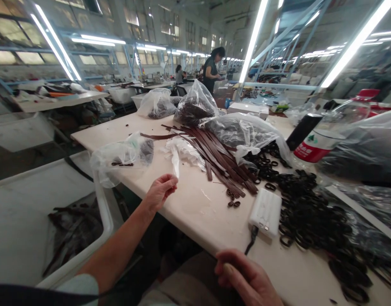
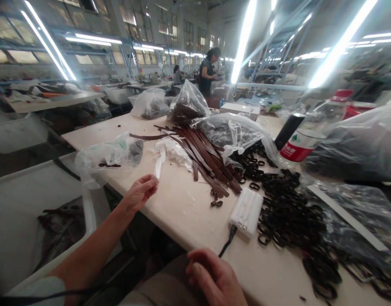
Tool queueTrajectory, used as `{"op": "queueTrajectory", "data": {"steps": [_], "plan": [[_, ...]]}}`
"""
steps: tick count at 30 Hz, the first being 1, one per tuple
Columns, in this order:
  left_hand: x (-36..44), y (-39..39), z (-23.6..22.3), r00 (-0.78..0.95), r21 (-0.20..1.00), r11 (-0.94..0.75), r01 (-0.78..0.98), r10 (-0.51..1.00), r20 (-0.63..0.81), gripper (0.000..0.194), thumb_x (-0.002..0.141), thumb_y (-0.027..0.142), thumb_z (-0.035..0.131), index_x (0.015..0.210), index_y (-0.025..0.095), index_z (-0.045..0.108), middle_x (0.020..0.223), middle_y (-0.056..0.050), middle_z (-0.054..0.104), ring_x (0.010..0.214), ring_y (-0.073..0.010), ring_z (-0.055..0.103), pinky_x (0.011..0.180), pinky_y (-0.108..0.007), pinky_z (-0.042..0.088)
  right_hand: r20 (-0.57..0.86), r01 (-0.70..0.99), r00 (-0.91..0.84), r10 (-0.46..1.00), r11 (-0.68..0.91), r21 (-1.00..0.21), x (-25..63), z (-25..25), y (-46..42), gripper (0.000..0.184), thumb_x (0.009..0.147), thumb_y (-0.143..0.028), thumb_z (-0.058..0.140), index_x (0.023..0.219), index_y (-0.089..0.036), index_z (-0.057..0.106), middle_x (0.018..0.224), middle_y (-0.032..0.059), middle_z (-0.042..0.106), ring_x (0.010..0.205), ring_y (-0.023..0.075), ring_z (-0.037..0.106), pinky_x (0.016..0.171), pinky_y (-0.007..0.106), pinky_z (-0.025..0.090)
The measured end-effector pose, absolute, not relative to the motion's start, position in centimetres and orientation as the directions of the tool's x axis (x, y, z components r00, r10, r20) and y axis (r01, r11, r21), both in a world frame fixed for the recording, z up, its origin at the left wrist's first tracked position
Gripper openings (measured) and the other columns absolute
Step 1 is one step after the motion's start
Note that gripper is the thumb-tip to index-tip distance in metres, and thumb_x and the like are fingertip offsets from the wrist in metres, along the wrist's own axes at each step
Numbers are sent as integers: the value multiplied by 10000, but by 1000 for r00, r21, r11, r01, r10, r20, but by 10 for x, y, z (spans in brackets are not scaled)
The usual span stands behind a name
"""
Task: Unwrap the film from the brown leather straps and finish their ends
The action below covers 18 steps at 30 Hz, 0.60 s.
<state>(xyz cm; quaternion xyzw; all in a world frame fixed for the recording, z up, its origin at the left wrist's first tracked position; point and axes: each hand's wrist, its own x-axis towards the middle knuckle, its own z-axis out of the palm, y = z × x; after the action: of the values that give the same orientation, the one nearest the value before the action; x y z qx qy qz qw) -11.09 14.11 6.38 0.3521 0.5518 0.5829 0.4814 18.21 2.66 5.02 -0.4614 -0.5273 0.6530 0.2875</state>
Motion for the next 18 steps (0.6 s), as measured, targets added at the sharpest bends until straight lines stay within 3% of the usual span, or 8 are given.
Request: {"op": "queueTrajectory", "data": {"steps": [3,6,10,14,18], "plan": [[-106,122,63,-224,945,88,-314,961,-163,423,509,428,885,695,153,621,642,42,559,547,-50,514,554,-162,420,-218,143,-441,871,-171,-975,156,71,64,425,864,-605,620,1073,-238,674,956,51,729,817,191,658,757,310,514],[-101,106,63,-171,950,73,-303,977,-130,351,578,363,870,676,147,611,630,44,547,559,-57,501,563,-172,396,-168,165,-468,868,-101,-981,122,78,99,435,865,-595,622,1087,-224,671,1022,65,714,870,208,653,751,328,503],[-96,89,59,-95,983,90,-161,990,-106,297,678,346,814,683,145,596,615,41,529,595,-79,474,595,-205,369,-241,33,-496,834,-259,-965,80,81,130,496,782,-641,685,963,-180,704,945,74,706,880,218,654,737,323,496],[-95,80,51,-39,986,61,-153,997,-67,336,687,344,808,646,151,536,639,37,504,633,-95,451,608,-224,350,-303,-37,-537,787,-381,-924,53,79,147,587,715,-728,674,852,-157,699,846,75,707,764,193,656,718,326,514],[-96,76,45,-27,977,81,-197,996,-88,350,656,331,828,636,154,527,635,39,490,619,-92,437,592,-222,340,-307,-99,-540,784,-422,-901,37,78,155,479,601,-578,839,773,-160,679,733,20,671,684,150,618,713,302,511]]}}
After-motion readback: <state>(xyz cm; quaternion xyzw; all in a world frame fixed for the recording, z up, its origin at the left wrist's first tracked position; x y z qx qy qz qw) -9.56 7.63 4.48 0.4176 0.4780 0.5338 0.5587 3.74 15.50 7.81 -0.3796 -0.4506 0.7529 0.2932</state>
